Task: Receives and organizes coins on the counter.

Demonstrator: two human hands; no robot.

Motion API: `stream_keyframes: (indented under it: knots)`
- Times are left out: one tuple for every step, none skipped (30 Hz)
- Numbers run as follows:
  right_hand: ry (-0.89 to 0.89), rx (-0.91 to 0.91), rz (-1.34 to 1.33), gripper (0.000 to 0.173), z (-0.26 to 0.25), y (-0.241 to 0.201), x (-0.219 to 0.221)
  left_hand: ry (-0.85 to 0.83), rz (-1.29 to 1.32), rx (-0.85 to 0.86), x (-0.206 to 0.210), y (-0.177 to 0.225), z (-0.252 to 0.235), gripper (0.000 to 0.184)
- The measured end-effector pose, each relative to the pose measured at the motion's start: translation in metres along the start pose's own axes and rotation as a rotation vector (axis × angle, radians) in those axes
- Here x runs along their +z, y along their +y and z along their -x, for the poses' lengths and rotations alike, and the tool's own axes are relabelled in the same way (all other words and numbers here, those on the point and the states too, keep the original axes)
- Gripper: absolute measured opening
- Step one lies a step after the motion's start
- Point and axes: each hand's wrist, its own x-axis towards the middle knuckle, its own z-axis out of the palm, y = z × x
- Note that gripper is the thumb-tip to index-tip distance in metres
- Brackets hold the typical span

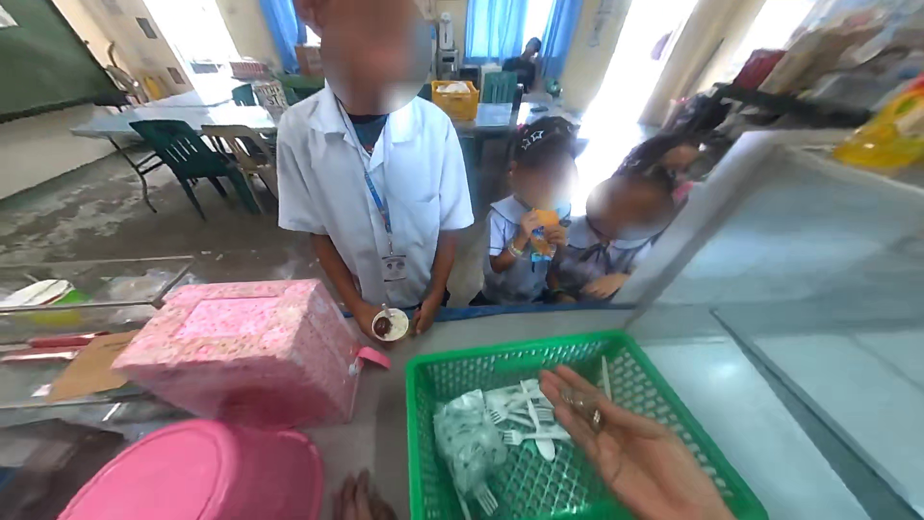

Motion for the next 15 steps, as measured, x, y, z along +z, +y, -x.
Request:
stream_keyframes:
  knots:
    - [-0.047,0.033,-0.015,0.043,0.018,0.005,0.002,-0.003,0.044,0.013,-0.002,-0.003,0.000,0.045]
    - [-0.082,0.062,-0.009,0.042,0.034,0.011,0.004,-0.032,0.110,0.031,-0.007,-0.007,0.001,0.046]
    - [-0.104,0.092,0.010,0.042,0.050,0.016,0.006,-0.080,0.197,0.051,-0.016,-0.010,0.000,0.047]
    - [-0.106,0.120,0.035,0.041,0.064,0.021,0.007,-0.145,0.286,0.057,-0.030,-0.012,0.000,0.048]
    - [-0.115,0.150,0.049,0.042,0.078,0.027,0.007,-0.192,0.374,0.055,-0.048,-0.012,0.004,0.048]
    - [-0.127,0.177,0.062,0.041,0.090,0.032,0.005,-0.222,0.473,0.058,-0.069,-0.012,0.007,0.045]
    - [-0.148,0.202,0.066,0.041,0.100,0.037,0.004,-0.231,0.573,0.081,-0.091,-0.010,0.011,0.042]
    - [-0.169,0.223,0.061,0.041,0.109,0.042,0.001,-0.242,0.678,0.109,-0.115,-0.007,0.017,0.041]
    - [-0.185,0.241,0.051,0.041,0.117,0.047,-0.001,-0.251,0.784,0.137,-0.142,0.000,0.025,0.041]
    - [-0.194,0.261,0.044,0.041,0.125,0.052,-0.002,-0.263,0.881,0.159,-0.172,0.012,0.035,0.040]
    - [-0.195,0.281,0.041,0.042,0.132,0.056,-0.002,-0.280,0.965,0.185,-0.203,0.027,0.045,0.039]
    - [-0.208,0.303,0.026,0.043,0.138,0.061,-0.002,-0.298,1.024,0.234,-0.233,0.043,0.054,0.036]
    - [-0.237,0.324,-0.001,0.043,0.143,0.066,-0.004,-0.308,1.046,0.309,-0.259,0.058,0.063,0.032]
    - [-0.270,0.342,-0.027,0.044,0.147,0.072,-0.008,-0.311,1.022,0.406,-0.282,0.073,0.072,0.028]
    - [-0.307,0.360,-0.046,0.045,0.150,0.077,-0.011,-0.307,0.972,0.503,-0.300,0.089,0.079,0.024]
